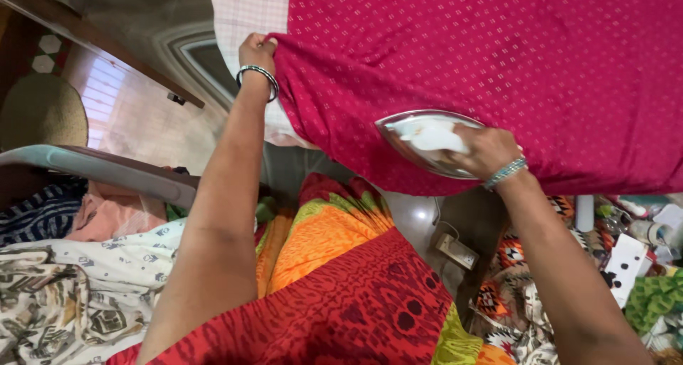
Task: The person irons a pink patterned garment on an ironing board. They repeatedly smooth the fabric with one hand while moving a white electric iron with the other, repositioning the garment several times to cover different areas.
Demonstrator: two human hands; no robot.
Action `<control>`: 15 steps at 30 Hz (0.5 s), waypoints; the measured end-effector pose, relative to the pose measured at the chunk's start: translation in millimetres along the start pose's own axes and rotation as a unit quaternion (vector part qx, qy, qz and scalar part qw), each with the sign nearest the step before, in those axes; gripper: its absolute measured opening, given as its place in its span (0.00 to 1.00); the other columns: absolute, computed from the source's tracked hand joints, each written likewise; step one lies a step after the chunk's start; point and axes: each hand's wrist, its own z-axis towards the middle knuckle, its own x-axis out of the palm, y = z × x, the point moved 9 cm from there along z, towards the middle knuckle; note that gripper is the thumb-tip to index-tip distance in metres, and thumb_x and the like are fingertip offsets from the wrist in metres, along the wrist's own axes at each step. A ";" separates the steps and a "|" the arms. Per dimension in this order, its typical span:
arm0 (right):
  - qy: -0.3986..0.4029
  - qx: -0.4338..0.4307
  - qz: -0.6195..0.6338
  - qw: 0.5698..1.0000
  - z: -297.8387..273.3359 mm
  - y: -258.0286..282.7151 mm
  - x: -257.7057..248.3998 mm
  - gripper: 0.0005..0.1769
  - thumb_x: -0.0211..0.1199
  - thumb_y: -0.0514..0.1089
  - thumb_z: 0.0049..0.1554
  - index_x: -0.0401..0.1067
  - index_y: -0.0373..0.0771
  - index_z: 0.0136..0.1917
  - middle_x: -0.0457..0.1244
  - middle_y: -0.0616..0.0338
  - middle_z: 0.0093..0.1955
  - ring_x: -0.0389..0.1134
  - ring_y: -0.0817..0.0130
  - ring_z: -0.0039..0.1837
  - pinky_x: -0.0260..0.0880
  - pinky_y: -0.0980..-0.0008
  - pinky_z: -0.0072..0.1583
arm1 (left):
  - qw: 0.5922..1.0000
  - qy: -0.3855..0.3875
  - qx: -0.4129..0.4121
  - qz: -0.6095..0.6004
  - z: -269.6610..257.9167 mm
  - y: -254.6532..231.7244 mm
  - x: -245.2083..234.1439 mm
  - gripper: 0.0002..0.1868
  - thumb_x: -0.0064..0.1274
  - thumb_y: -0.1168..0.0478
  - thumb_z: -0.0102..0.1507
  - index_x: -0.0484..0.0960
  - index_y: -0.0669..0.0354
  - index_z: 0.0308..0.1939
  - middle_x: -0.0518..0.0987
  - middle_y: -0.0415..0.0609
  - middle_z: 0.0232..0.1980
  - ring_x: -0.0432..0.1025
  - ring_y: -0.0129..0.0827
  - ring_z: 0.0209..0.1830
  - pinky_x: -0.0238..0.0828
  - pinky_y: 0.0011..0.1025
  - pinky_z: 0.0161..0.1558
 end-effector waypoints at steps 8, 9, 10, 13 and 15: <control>0.113 -0.055 0.028 0.992 115.9 136.0 -0.8 0.23 0.60 0.65 0.57 0.72 0.47 0.54 0.70 0.46 0.38 0.73 0.45 0.42 0.72 0.43 0.45 | 0.998 0.039 -0.031 -0.026 -6.6 17.8 -14.7 0.04 0.59 0.68 0.62 0.80 0.63 0.39 0.81 0.42 0.33 0.73 0.22 0.30 0.71 0.23 0.36; 0.114 -0.036 0.046 0.992 124.5 146.0 1.0 0.25 0.60 0.65 0.56 0.71 0.44 0.55 0.70 0.44 0.38 0.74 0.44 0.42 0.72 0.42 0.45 | 0.998 0.045 -0.039 -0.031 -9.3 18.3 -14.0 0.04 0.58 0.68 0.62 0.80 0.63 0.39 0.82 0.42 0.33 0.74 0.23 0.31 0.73 0.23 0.36; 0.112 -0.015 0.064 0.991 131.0 153.1 2.0 0.28 0.60 0.65 0.56 0.70 0.42 0.57 0.70 0.43 0.39 0.74 0.43 0.42 0.73 0.41 0.46 | 0.998 0.049 -0.031 -0.017 -11.3 14.7 -15.0 0.05 0.59 0.68 0.63 0.80 0.64 0.40 0.81 0.43 0.34 0.73 0.23 0.31 0.72 0.23 0.36; 0.029 0.023 0.108 0.994 135.5 155.6 -11.7 0.23 0.59 0.59 0.58 0.71 0.40 0.56 0.70 0.41 0.42 0.73 0.40 0.44 0.72 0.39 0.47 | 0.997 0.074 -0.033 -0.007 -14.1 2.9 -16.3 0.06 0.60 0.68 0.64 0.79 0.65 0.42 0.80 0.45 0.34 0.72 0.24 0.31 0.71 0.25 0.34; 0.002 0.054 0.105 0.993 127.3 139.3 -17.6 0.28 0.59 0.60 0.57 0.70 0.38 0.60 0.70 0.40 0.41 0.73 0.39 0.42 0.72 0.39 0.45 | 0.991 0.104 -0.075 -0.038 -18.4 1.2 -14.4 0.06 0.58 0.68 0.65 0.78 0.65 0.43 0.80 0.48 0.34 0.75 0.27 0.29 0.74 0.29 0.30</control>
